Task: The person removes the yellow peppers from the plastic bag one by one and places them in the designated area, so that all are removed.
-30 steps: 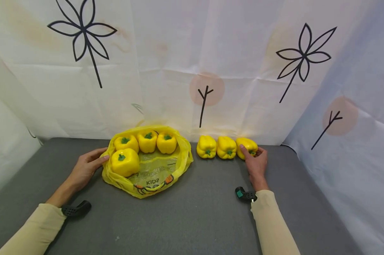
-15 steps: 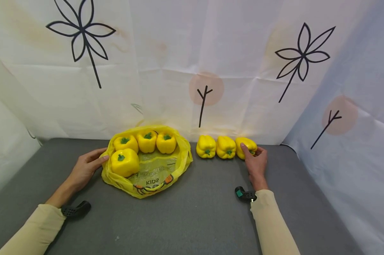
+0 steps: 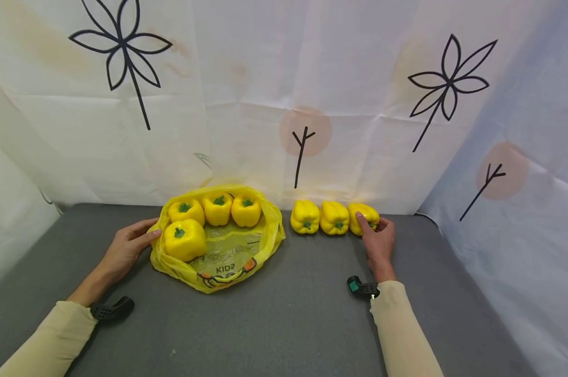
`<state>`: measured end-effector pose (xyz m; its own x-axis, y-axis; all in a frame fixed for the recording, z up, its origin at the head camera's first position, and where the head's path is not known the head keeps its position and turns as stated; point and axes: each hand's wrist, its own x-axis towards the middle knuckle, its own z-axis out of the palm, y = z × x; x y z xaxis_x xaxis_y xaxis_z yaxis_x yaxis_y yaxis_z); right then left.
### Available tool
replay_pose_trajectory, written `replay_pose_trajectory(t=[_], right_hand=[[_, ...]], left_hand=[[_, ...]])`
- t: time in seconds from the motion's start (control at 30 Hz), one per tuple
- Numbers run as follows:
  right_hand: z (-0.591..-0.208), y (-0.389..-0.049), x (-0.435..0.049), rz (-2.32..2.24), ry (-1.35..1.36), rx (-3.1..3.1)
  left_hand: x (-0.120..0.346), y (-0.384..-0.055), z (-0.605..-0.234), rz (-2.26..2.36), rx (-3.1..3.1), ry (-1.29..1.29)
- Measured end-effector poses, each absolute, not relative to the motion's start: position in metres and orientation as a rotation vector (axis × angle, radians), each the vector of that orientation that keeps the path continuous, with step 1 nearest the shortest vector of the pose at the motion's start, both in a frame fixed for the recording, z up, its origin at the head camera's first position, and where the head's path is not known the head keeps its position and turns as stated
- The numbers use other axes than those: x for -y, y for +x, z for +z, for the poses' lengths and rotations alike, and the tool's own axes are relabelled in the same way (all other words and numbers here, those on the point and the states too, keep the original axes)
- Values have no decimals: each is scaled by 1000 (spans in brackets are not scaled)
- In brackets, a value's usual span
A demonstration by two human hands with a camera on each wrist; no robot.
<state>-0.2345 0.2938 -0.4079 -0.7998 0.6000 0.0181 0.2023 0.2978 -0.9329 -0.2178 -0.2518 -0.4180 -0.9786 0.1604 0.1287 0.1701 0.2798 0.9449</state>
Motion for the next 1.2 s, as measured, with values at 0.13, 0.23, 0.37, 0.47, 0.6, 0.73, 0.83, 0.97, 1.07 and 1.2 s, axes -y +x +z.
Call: replay_pose_trajectory(t=[0.13,0.23,0.37,0.47,0.6,0.73,0.83,0.97,1.07,1.2], right_hand=[[-408,-235,-294,1506,-722,2208],[-408,-236,-293,1503,-724,2210],[-409,-236,-293,1499,-725,2209],[-409,-235,-292,1496,-726,2210],[-409,-235,-292,1494,-738,2214],[-409,-235,-293,1496,-741,2215],[-409,-235,-294,1501,-735,2212],[-408,-234,-294,1513,-735,2199],[-407,-234,-295,1521,-727,2180],[-405,-234,-296,1541,-726,2159]], left_hand=[[252,-217,-417,-1859,2505,-319],[252,-217,-417,-1853,2515,-311],[252,-217,-417,-1850,2514,-317],[253,-217,-418,-1858,2499,-337],[253,-217,-418,-1865,2491,-355],[253,-217,-418,-1871,2489,-358],[253,-217,-418,-1873,2483,-361],[253,-218,-419,-1875,2479,-363],[253,-218,-419,-1876,2478,-361],[252,-218,-419,-1877,2479,-358]])
